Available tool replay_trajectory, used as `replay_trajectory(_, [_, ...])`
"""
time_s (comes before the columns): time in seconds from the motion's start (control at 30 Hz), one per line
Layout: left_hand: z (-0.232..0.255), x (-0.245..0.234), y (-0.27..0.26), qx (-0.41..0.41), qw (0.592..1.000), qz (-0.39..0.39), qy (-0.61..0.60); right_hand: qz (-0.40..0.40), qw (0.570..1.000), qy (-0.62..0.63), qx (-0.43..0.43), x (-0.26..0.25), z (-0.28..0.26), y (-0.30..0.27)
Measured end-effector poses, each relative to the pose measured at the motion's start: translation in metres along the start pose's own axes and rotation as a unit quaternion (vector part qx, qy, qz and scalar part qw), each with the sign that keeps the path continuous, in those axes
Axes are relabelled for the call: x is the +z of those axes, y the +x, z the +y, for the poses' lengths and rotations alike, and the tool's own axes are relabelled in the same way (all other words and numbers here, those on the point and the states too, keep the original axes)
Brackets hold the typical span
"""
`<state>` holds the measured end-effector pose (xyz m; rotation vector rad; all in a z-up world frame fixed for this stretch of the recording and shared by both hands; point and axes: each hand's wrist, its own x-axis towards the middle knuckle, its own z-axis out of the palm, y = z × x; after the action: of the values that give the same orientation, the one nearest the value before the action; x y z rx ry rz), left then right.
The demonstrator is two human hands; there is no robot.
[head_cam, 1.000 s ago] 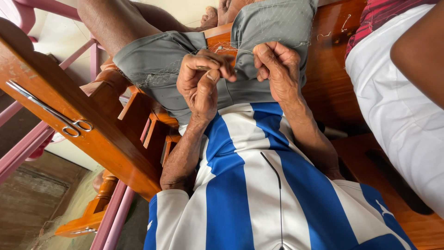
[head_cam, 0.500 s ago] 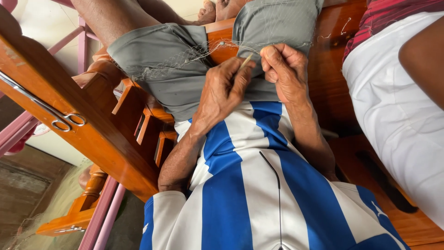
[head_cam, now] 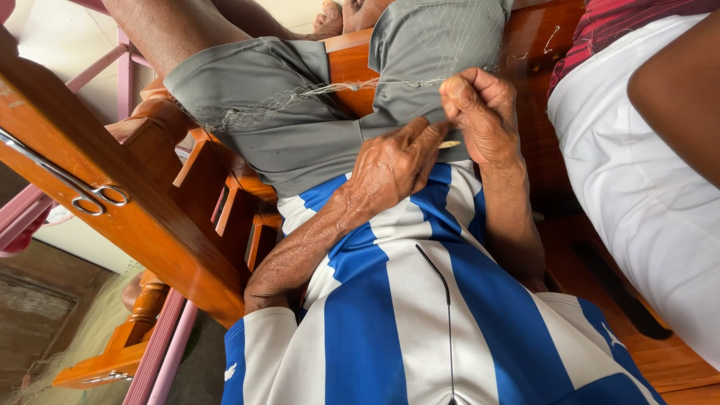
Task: Repairing a fishing net using a wooden shuttle and line to tie knots and mend holes.
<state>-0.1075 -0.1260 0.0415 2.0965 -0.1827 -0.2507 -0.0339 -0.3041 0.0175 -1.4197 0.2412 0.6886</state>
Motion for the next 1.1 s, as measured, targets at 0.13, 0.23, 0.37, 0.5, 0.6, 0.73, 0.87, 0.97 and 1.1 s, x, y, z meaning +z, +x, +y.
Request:
replay_trajectory(0.13, [-0.006,0.006,-0.001,0.04,0.999,-0.006,-0.008,0.033,0.999,0.006,-0.03,0.015,0.0,0.0])
replay_trajectory(0.23, [-0.006,-0.005,0.003,0.066,0.995,-0.016,-0.07,0.046,0.998,-0.004,-0.04,0.026,0.003,-0.003])
replay_trajectory(0.37, [0.008,-0.045,0.027,0.009,0.969,0.051,-0.241,0.077,0.995,0.042,-0.042,0.028,0.011,-0.003])
replay_trajectory(0.5, [-0.007,-0.062,0.054,-0.178,0.946,0.106,-0.25,0.061,0.997,-0.001,-0.056,0.026,0.013,-0.002])
replay_trajectory(0.6, [-0.051,-0.042,0.071,-0.091,0.912,0.002,-0.401,0.043,0.997,-0.018,-0.057,0.03,0.006,0.0])
replay_trajectory(0.73, [-0.055,-0.058,0.087,-0.05,0.894,-0.042,-0.443,0.053,0.996,-0.043,-0.061,0.028,0.004,0.003])
replay_trajectory(0.87, [-0.06,-0.065,0.092,-0.09,0.887,-0.037,-0.452,0.067,0.993,-0.067,-0.077,0.027,0.007,0.007])
replay_trajectory(0.97, [-0.065,-0.061,0.094,-0.115,0.865,-0.042,-0.487,0.074,0.983,-0.118,-0.117,0.026,0.007,0.012])
replay_trajectory(1.1, [-0.073,-0.053,0.093,-0.142,0.834,-0.029,-0.532,0.083,0.965,-0.188,-0.163,0.025,0.007,0.018])
